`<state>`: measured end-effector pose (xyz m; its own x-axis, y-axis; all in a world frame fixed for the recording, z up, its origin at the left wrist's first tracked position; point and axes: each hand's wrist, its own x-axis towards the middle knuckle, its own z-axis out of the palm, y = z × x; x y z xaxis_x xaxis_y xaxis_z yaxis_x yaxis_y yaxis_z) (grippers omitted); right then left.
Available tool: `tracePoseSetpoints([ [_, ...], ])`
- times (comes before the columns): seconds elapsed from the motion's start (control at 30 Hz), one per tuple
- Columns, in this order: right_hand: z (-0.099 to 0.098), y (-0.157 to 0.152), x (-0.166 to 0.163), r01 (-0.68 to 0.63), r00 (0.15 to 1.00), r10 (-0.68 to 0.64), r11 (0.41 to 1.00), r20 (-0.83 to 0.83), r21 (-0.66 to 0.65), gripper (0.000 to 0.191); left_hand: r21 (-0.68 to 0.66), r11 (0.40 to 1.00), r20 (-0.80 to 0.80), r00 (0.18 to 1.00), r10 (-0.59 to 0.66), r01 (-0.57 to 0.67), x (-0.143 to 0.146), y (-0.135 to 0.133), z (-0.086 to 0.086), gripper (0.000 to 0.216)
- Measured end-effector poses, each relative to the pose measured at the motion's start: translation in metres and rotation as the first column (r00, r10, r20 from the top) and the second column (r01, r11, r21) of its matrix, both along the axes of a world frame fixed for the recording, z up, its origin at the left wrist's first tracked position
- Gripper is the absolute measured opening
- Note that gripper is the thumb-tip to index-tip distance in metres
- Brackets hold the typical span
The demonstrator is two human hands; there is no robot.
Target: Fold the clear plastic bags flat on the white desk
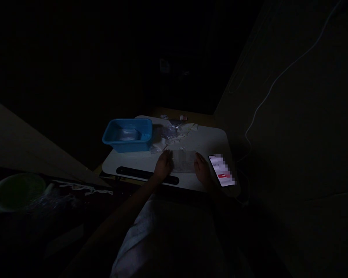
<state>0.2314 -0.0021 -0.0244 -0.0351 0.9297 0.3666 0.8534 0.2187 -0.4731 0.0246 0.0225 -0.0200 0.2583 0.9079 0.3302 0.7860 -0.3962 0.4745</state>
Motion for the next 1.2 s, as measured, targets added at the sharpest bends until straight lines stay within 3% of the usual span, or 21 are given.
tracePoseSetpoints([
  [0.1, 0.003, -0.002, -0.003, -0.034, 0.996, 0.037, 0.999, 0.083, -0.029, 0.047, 0.016, 0.999, -0.053, 0.997, -0.049, 0.050, 0.000, -0.003, 0.002, 0.045],
  [0.2, 0.007, -0.004, -0.008, -0.036, 0.978, 0.046, 0.998, 0.206, -0.051, 0.046, 0.024, 0.995, -0.219, 0.972, -0.085, 0.093, 0.005, -0.011, 0.008, 0.045],
  [0.4, 0.008, -0.006, -0.009, 0.002, 0.952, 0.017, 0.998, 0.306, -0.059, 0.044, -0.010, 1.000, -0.420, 0.907, -0.016, 0.013, 0.006, -0.021, 0.013, 0.047],
  [0.53, 0.010, -0.003, -0.010, 0.019, 0.940, -0.003, 0.999, 0.342, -0.043, 0.046, 0.028, 0.999, -0.437, 0.900, -0.011, 0.026, 0.009, -0.019, 0.015, 0.048],
  [0.63, 0.014, 0.003, -0.018, -0.041, 0.913, 0.051, 0.999, 0.406, -0.033, 0.047, 0.071, 0.991, -0.452, 0.889, -0.071, 0.115, 0.023, -0.012, 0.021, 0.047],
  [0.77, 0.015, 0.011, -0.029, -0.085, 0.883, 0.097, 0.995, 0.459, -0.046, 0.047, -0.014, 0.979, -0.469, 0.863, -0.187, 0.204, 0.040, -0.001, 0.024, 0.045],
  [1.0, 0.005, 0.011, -0.031, -0.048, 0.873, 0.073, 0.997, 0.481, -0.065, 0.051, -0.002, 0.988, -0.472, 0.871, -0.135, 0.152, 0.032, 0.002, 0.011, 0.049],
  [1.2, 0.006, 0.008, -0.033, 0.022, 0.879, -0.001, 0.999, 0.478, -0.040, 0.051, 0.026, 0.998, -0.472, 0.881, -0.039, 0.059, 0.032, -0.001, 0.010, 0.053],
])
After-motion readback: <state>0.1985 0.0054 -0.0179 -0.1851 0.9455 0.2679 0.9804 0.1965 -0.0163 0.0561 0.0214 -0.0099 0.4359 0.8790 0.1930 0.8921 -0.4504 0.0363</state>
